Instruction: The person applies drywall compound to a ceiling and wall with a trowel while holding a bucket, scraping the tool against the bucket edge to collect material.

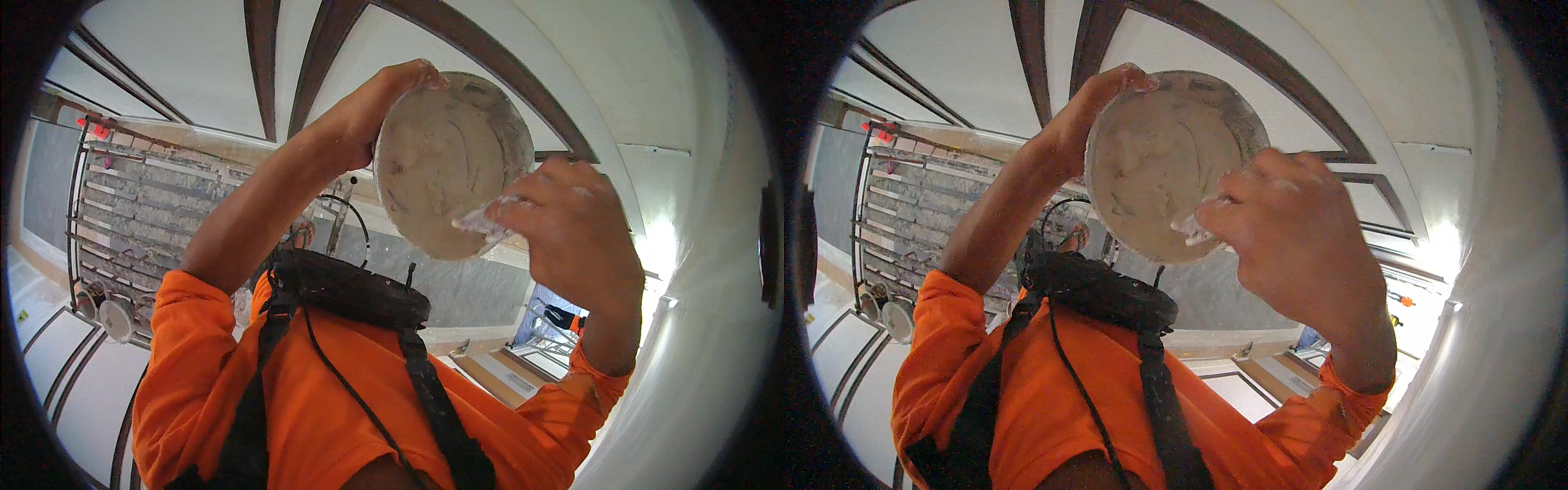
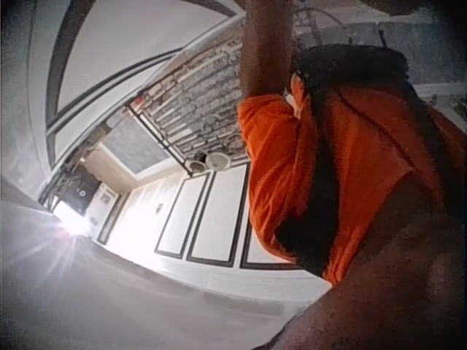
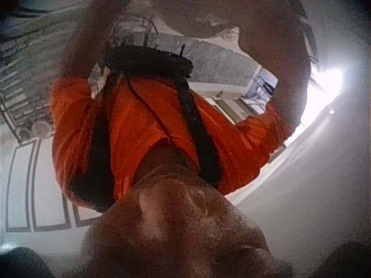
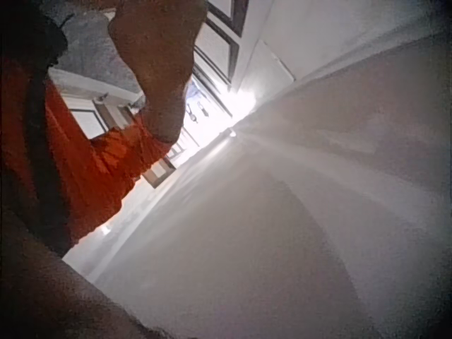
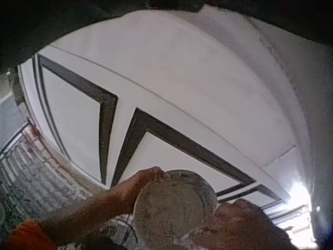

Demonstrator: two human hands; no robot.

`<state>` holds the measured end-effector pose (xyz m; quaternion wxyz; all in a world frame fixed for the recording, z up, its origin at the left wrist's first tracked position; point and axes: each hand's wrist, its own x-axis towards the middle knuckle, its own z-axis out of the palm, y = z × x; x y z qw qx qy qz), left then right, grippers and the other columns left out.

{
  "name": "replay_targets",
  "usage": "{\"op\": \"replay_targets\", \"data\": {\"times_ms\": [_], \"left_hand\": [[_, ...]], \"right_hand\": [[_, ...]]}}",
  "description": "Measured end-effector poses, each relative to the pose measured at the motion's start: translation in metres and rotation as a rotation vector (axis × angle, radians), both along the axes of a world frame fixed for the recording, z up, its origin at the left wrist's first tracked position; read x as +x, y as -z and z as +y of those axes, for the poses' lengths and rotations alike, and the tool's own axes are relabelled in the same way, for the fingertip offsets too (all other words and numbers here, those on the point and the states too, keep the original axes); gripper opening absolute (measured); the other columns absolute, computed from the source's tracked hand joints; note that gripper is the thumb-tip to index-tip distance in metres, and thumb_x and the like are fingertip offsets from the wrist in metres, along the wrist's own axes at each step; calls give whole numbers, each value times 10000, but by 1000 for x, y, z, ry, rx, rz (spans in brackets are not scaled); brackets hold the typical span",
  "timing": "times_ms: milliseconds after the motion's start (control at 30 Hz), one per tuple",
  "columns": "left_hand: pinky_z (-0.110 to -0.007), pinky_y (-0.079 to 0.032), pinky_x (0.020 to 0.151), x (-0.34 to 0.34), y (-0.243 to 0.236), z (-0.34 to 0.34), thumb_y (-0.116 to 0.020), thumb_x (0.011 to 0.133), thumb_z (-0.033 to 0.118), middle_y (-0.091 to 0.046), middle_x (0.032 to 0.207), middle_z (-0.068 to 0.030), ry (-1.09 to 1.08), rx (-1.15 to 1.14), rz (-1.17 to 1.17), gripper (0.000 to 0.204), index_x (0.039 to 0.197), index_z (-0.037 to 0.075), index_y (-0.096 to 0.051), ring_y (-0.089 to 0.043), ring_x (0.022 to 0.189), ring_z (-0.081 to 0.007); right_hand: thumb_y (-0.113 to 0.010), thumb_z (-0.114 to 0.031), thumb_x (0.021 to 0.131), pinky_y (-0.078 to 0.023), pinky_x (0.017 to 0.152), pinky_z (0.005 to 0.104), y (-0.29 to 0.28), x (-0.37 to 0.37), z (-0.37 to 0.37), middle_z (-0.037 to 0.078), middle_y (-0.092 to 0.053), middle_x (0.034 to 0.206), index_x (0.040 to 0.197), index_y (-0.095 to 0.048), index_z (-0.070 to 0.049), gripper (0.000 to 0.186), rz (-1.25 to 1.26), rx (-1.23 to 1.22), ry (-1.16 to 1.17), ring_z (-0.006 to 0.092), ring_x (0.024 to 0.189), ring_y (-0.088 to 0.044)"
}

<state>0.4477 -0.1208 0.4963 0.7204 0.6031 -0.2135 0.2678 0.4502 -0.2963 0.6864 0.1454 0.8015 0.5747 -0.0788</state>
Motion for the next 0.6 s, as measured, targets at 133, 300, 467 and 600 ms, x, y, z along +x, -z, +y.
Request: {"op": "replay_targets", "data": {"times_ms": [133,300,467,600], "left_hand": [[-286,-481,767,0,-9,6,-577,798,162,-601,947,-73,157,-25,305,279,1041,31,-532,-562,908,-121],[-316,-492,758,-2,-7,6,-516,833,298,-608,948,-83,30,40,165,315,1024,49,-545,-600,879,-163],[-323,-496,755,-5,-21,0,-509,824,337,-616,954,-98,279,-388,562,360,1029,45,-552,-613,864,-168],[-331,-466,812,-7,-34,13,-586,784,183,-590,1001,-79,510,-561,705,316,1066,52,-532,-579,897,-157]], "right_hand": [[-587,19,623,-445,741,359,-5,3,12,26,-644,853,848,-699,-135,294,-66,-83,27,220,816,-564],[-593,33,616,-447,729,364,-8,-1,11,23,-640,841,843,-695,-131,298,-82,-77,59,220,795,-564],[-590,47,613,-454,731,361,-3,1,17,23,-639,838,839,-690,-128,303,-5,18,44,225,790,-566],[-585,50,612,-448,738,351,7,1,16,20,-642,835,838,-690,-129,307,-2,84,25,220,783,-558]]}}
